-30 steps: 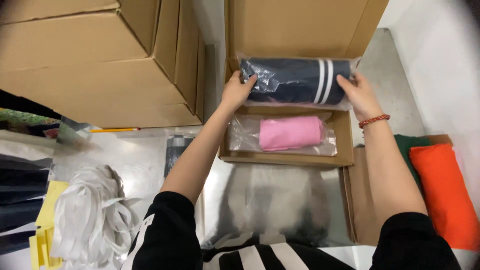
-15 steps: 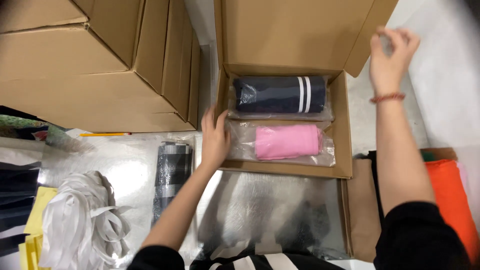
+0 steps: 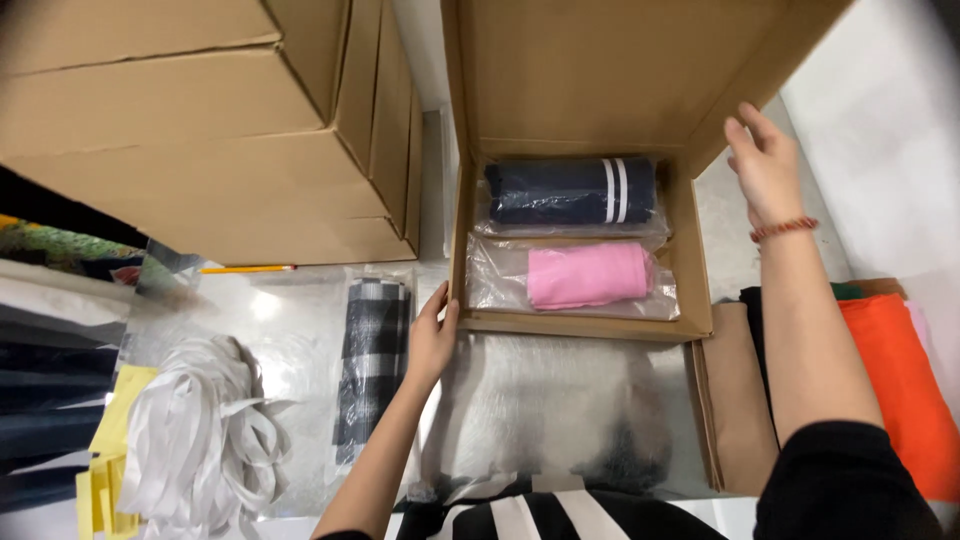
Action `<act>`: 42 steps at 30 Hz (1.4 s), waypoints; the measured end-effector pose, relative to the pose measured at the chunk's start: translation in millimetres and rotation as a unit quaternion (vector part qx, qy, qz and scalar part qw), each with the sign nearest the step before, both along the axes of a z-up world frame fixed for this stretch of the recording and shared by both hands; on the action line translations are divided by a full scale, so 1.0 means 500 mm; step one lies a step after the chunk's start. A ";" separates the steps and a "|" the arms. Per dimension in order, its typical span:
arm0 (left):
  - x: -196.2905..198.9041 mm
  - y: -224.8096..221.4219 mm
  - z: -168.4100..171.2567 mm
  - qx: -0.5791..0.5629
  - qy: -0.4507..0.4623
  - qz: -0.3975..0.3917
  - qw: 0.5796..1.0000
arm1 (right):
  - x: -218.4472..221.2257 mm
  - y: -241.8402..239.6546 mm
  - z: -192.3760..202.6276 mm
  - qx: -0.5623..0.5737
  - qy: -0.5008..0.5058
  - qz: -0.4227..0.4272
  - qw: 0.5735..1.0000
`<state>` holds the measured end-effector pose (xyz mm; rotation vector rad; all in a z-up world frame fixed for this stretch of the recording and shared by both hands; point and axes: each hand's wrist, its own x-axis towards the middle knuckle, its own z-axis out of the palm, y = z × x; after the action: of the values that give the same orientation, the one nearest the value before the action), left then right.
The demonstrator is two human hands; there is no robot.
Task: The person folds several pieces of clothing, including an orange shirt, a navy blue shirt, and a plaid shirt. They place each folded item into a clear plastic bag and then arrange the packaged items into a cardboard box.
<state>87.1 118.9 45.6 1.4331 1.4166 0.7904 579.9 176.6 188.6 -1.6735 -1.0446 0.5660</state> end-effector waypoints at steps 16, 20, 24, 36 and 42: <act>-0.051 0.000 0.188 -0.020 -0.420 0.117 0.899 | -0.086 -0.470 -0.074 0.026 0.092 -0.017 0.995; -0.028 -0.023 0.218 0.001 -0.358 0.063 0.932 | -0.119 -0.519 -0.108 -0.030 0.049 -0.113 0.992; -0.004 -0.040 0.217 -0.027 -0.350 0.026 0.936 | -0.170 -0.551 -0.054 0.006 -0.193 -0.091 0.977; -0.055 -0.048 0.026 -0.129 -0.134 -0.005 0.982 | -0.162 -0.540 -0.149 -0.300 -0.210 0.159 0.917; -0.049 -0.017 0.032 -0.182 -0.110 -0.042 0.976 | -0.208 -0.496 -0.039 -0.313 -0.022 0.170 0.934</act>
<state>62.4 110.4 61.4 1.0805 1.2459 0.5810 476.1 -71.3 169.0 -2.0634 -1.2842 1.1898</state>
